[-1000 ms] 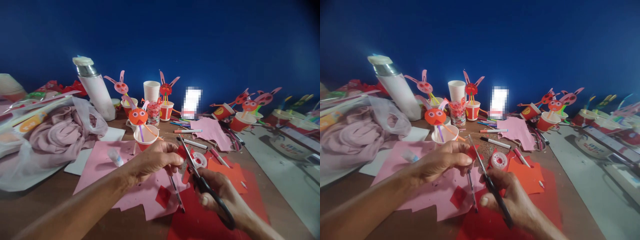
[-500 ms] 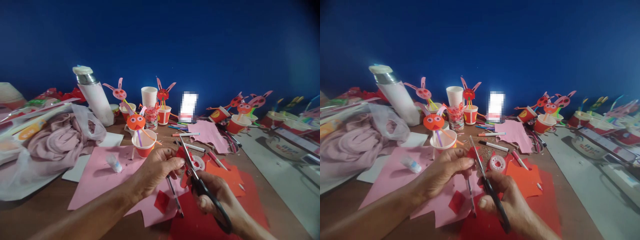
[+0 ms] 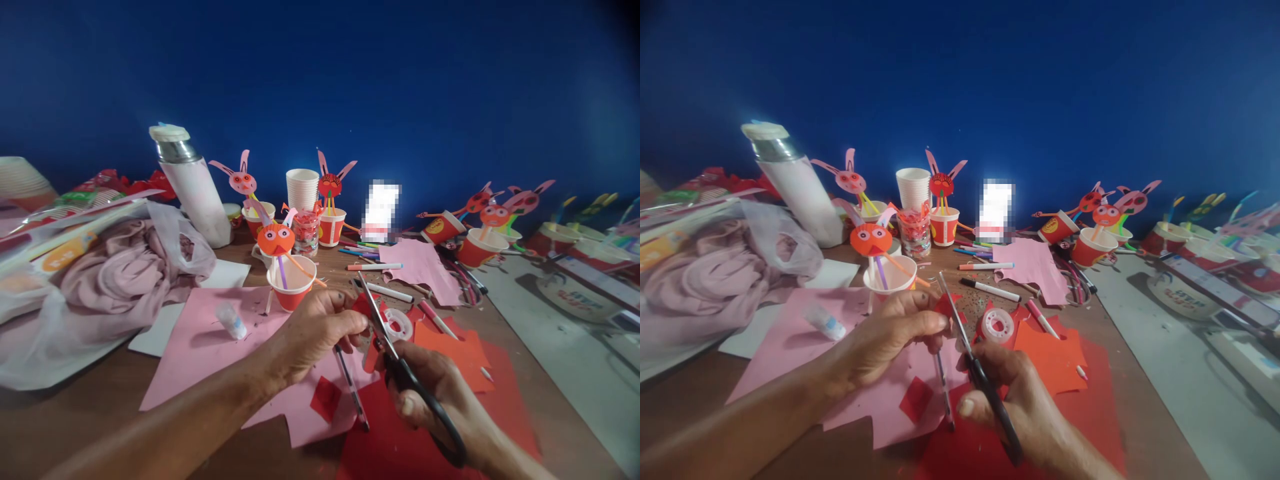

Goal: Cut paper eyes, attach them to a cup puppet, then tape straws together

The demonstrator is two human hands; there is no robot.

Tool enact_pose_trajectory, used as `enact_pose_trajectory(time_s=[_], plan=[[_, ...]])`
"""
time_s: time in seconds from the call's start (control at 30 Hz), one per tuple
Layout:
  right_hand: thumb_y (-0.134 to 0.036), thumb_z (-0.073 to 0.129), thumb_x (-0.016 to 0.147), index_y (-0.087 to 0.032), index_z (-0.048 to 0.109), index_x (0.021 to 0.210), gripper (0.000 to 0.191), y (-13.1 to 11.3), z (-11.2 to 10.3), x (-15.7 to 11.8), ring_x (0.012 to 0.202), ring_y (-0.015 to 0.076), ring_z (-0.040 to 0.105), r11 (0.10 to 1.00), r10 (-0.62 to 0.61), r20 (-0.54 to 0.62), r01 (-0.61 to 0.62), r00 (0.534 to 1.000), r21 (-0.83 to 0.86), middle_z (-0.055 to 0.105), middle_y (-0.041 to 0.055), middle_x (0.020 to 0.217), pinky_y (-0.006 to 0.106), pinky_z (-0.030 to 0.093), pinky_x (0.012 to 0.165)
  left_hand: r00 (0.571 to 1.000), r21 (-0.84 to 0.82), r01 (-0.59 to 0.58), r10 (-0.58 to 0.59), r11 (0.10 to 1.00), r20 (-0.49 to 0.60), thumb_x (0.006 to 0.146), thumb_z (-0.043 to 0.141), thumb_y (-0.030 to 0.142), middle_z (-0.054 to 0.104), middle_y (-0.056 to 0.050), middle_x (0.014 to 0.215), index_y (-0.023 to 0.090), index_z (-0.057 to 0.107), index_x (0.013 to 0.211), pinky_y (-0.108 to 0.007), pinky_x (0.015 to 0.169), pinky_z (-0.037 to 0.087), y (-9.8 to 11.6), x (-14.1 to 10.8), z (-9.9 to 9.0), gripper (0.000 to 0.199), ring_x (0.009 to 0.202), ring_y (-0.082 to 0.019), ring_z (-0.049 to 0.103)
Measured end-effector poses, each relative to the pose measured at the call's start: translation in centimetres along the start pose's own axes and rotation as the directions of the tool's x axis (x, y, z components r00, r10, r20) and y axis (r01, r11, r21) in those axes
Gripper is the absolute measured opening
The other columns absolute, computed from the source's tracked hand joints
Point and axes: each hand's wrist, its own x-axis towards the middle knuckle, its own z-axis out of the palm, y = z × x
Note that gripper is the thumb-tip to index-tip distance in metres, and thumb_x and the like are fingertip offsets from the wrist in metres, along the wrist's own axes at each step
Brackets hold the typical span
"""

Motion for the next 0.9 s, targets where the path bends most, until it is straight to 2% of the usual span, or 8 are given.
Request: enact_pose_trajectory(time_s=[0.17,0.4,0.6,0.9], plan=[[-0.059,0.059,0.066,-0.013,0.055,0.086,0.05,0.0,0.0,0.0,0.046,0.0071,0.036,1.0,0.003,0.006,-0.003,1.0,-0.016,0.042,-0.0029,0.058,0.019,0.029,0.042,1.0,0.038,-0.012,0.012,0.999,0.022,0.061,0.054,0.019,0.055,0.001,0.056,0.014,0.059,0.064,-0.025,0.054,0.038,-0.1,0.2,-0.5,0.008,0.051,-0.009,0.047],[-0.058,0.059,0.066,-0.014,0.054,0.083,0.047,-0.3,-0.3,0.1,0.05,0.0071,0.033,0.999,0.027,0.076,-0.024,0.997,-0.037,0.041,-0.0028,0.061,0.019,0.027,0.044,0.991,0.1,-0.032,0.018,0.994,0.133,0.062,0.052,0.016,0.052,0.002,0.055,0.012,0.061,0.065,-0.025,0.055,0.037,0.4,0.2,-1.4,0.01,0.051,-0.008,0.044],[-0.061,0.058,0.065,-0.014,0.053,0.085,0.052,-0.5,-0.3,0.2,0.052,0.0079,0.032,0.996,0.04,0.06,-0.035,0.997,-0.082,0.041,-0.0025,0.061,0.02,0.026,0.045,0.987,0.116,-0.008,-0.011,0.993,0.16,0.061,0.052,0.014,0.051,0.003,0.053,0.014,0.058,0.06,-0.025,0.055,0.035,0.6,0.2,-1.7,0.006,0.05,-0.008,0.043],[-0.062,0.057,0.065,-0.014,0.052,0.077,0.05,-0.3,-0.2,0.1,0.051,0.0079,0.032,0.994,0.03,0.055,-0.024,0.998,-0.105,0.039,-0.0032,0.059,0.02,0.027,0.044,0.982,0.134,-0.008,-0.018,0.991,0.188,0.061,0.053,0.012,0.055,0.002,0.055,0.014,0.061,0.062,-0.024,0.054,0.037,0.6,0.4,-1.9,0.008,0.051,-0.009,0.046]])
